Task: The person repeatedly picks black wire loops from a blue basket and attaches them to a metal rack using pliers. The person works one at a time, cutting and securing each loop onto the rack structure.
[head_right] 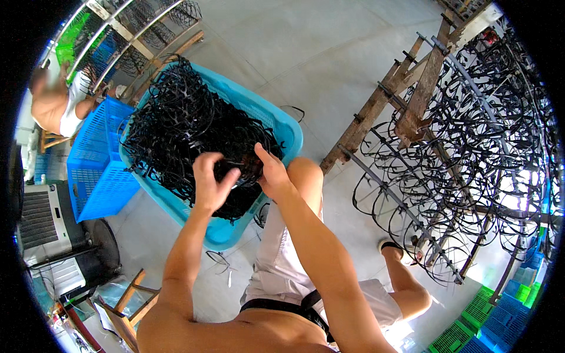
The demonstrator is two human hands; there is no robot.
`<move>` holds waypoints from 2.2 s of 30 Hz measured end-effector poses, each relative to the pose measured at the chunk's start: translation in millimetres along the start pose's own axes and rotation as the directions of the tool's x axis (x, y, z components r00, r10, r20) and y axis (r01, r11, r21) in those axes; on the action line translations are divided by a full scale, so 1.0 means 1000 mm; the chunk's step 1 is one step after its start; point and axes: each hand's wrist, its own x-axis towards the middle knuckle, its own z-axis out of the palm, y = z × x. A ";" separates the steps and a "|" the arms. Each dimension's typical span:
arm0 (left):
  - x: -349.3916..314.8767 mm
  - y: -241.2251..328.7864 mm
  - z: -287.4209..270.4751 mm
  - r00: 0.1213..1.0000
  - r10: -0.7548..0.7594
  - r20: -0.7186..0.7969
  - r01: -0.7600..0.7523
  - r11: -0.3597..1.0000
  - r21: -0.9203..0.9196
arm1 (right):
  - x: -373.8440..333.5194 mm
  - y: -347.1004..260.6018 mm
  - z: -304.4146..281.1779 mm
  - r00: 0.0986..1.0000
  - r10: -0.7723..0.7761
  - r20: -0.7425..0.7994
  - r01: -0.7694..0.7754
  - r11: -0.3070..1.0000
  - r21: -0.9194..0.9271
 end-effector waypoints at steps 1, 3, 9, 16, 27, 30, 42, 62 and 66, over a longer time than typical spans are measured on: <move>-0.002 -0.009 0.012 0.985 -0.152 -0.081 0.157 0.985 0.066 | -0.004 0.001 -0.001 0.999 0.024 0.035 -0.024 0.999 0.024; 0.010 -0.020 0.024 0.801 -0.467 0.374 0.594 0.701 -0.396 | -0.006 0.006 0.001 1.000 0.012 0.004 -0.012 0.999 -0.047; 0.021 -0.015 0.022 0.667 -0.327 0.669 0.721 0.509 -0.470 | -0.025 0.000 -0.009 0.993 -0.051 -0.110 0.015 0.953 -0.303; 0.031 -0.015 0.021 0.663 -0.526 0.533 0.746 0.516 -0.420 | -0.076 -0.028 0.002 0.979 -0.159 -0.126 0.155 0.987 -0.039; -0.017 0.115 -0.018 0.625 0.385 0.679 0.671 0.181 -0.719 | -0.261 -0.065 0.007 0.923 -0.342 0.178 0.383 0.758 -0.528; -0.042 0.234 -0.011 0.678 0.501 0.538 0.715 -0.277 -0.642 | -0.301 -0.048 -0.023 0.932 -0.295 0.210 0.362 0.734 -0.575; -0.128 0.441 0.061 0.515 0.803 0.301 0.588 -0.076 -0.805 | -0.595 -0.051 -0.145 -0.278 -0.784 -0.555 0.582 0.323 -0.746; -0.205 0.572 0.205 0.599 0.478 0.643 0.293 0.616 -0.731 | -0.607 -0.206 -0.354 -0.025 -0.813 -0.582 0.592 0.457 -0.664; -0.206 0.573 0.206 0.611 0.454 0.649 0.337 0.592 -0.732 | -0.600 -0.203 -0.350 0.093 -0.799 -0.593 0.734 0.458 -0.502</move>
